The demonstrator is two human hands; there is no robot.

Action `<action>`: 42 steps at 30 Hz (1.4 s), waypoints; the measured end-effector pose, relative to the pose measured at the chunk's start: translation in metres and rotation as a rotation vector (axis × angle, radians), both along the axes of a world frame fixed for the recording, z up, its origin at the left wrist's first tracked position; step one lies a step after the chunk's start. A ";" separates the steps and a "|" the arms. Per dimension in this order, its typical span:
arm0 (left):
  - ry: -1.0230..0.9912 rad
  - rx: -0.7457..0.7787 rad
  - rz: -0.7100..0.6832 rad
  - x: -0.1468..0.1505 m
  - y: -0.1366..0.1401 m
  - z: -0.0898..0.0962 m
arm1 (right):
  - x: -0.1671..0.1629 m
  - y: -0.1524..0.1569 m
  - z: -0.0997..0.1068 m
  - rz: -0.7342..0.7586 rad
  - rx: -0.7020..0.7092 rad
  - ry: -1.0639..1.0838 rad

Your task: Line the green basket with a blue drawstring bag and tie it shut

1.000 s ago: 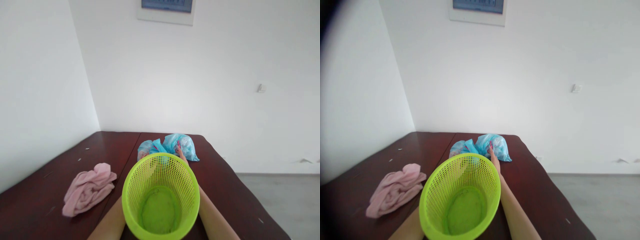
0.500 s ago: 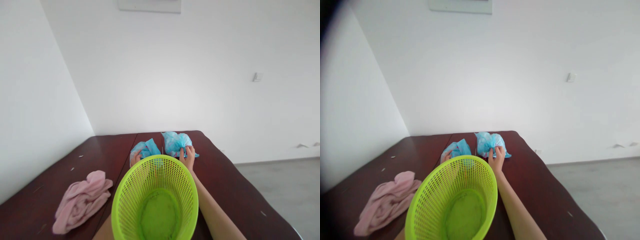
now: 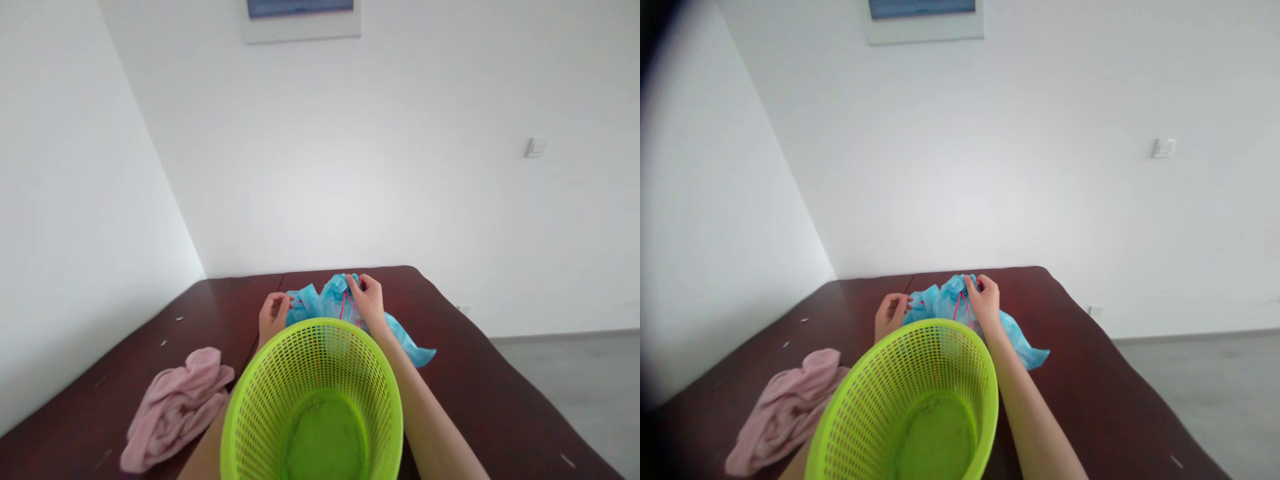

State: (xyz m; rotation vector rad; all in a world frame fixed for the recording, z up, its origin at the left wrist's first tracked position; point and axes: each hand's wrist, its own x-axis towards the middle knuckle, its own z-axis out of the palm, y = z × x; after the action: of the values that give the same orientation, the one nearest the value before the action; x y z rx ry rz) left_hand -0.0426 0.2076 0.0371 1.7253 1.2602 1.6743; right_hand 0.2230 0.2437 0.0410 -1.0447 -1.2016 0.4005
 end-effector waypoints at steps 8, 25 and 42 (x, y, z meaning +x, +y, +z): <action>-0.313 -0.169 -0.584 0.021 0.030 0.029 | -0.008 -0.012 0.014 0.338 -0.062 0.035; -0.172 -0.426 -0.549 0.032 0.050 -0.003 | -0.025 -0.008 -0.004 0.661 -0.013 0.151; -0.298 -0.198 -0.373 0.032 0.044 0.018 | 0.004 -0.035 0.035 0.220 0.215 -0.194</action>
State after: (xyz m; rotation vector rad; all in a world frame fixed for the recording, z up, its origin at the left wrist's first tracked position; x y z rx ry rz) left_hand -0.0104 0.2513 0.0554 1.4242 0.8724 1.4647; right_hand 0.2271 0.2085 0.0759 -0.7818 -1.5059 0.3358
